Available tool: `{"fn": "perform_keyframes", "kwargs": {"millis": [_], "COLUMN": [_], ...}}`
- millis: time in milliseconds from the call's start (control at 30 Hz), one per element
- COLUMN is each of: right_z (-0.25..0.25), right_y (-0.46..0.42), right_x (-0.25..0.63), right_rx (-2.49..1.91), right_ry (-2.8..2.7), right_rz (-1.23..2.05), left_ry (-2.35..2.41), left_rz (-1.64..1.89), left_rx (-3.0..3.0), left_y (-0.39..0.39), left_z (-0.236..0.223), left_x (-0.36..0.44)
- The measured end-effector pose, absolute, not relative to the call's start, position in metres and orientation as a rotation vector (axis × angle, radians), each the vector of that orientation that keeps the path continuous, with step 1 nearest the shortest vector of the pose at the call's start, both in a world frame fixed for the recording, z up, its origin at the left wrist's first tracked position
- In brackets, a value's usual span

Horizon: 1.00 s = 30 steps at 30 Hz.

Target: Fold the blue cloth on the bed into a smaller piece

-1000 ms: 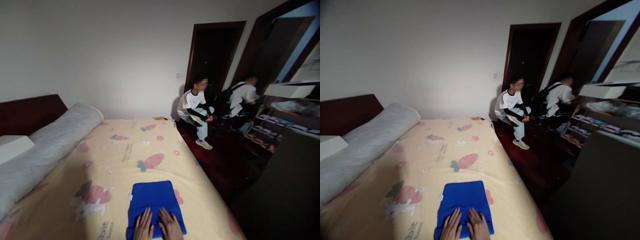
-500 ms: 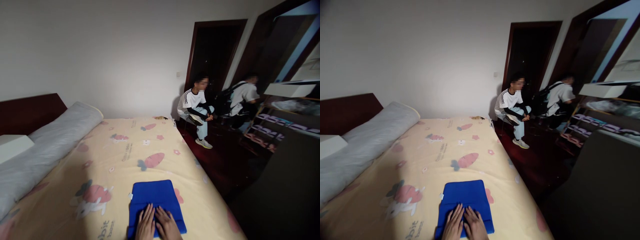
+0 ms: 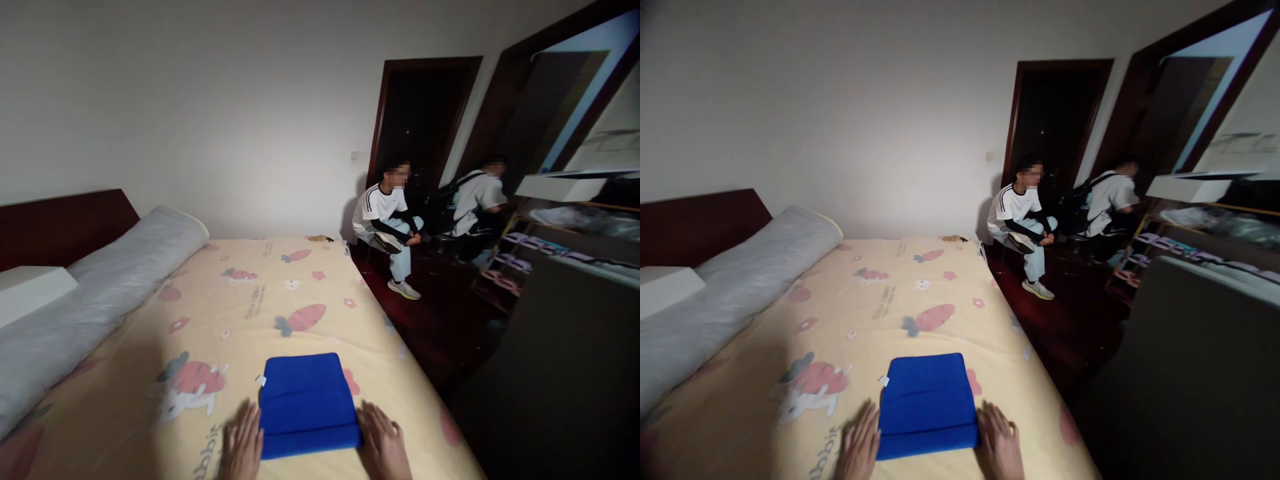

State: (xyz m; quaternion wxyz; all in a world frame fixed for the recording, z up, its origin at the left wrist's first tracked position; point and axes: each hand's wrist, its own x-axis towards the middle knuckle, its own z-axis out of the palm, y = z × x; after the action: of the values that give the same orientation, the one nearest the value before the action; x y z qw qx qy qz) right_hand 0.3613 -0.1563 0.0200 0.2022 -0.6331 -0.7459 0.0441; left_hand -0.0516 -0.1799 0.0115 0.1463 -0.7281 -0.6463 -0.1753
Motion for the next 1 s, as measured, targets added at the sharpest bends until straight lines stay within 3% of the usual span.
{"fn": "perform_keyframes", "kwargs": {"millis": [100,233,533,733,1000], "right_z": [0.013,-0.004,0.043,0.066,0.059], "right_y": [-0.166,-0.168,-0.164,-0.182,-0.178], "right_x": [0.324,0.303,0.293,0.297,0.306], "right_rx": [-1.522,-1.383,-1.567,-1.569,-1.605], "right_ry": [-2.230,-2.332,-2.238,-2.306,-2.292], "right_rz": [0.169,0.165,0.237,0.456,0.698], "left_ry": [-1.746,-1.998,-2.145,-2.187,-2.446], "left_rz": [-0.308,-0.033,-0.095,-0.006,0.035], "left_rx": [-2.456,-2.662,-2.634,-2.782,-2.746], "left_y": [-0.185,-0.187,-0.178,-0.190,-0.193], "left_z": [0.011,0.015,0.058,0.092,0.086], "left_x": [-0.010,0.021,0.014,0.018,-0.004]}}
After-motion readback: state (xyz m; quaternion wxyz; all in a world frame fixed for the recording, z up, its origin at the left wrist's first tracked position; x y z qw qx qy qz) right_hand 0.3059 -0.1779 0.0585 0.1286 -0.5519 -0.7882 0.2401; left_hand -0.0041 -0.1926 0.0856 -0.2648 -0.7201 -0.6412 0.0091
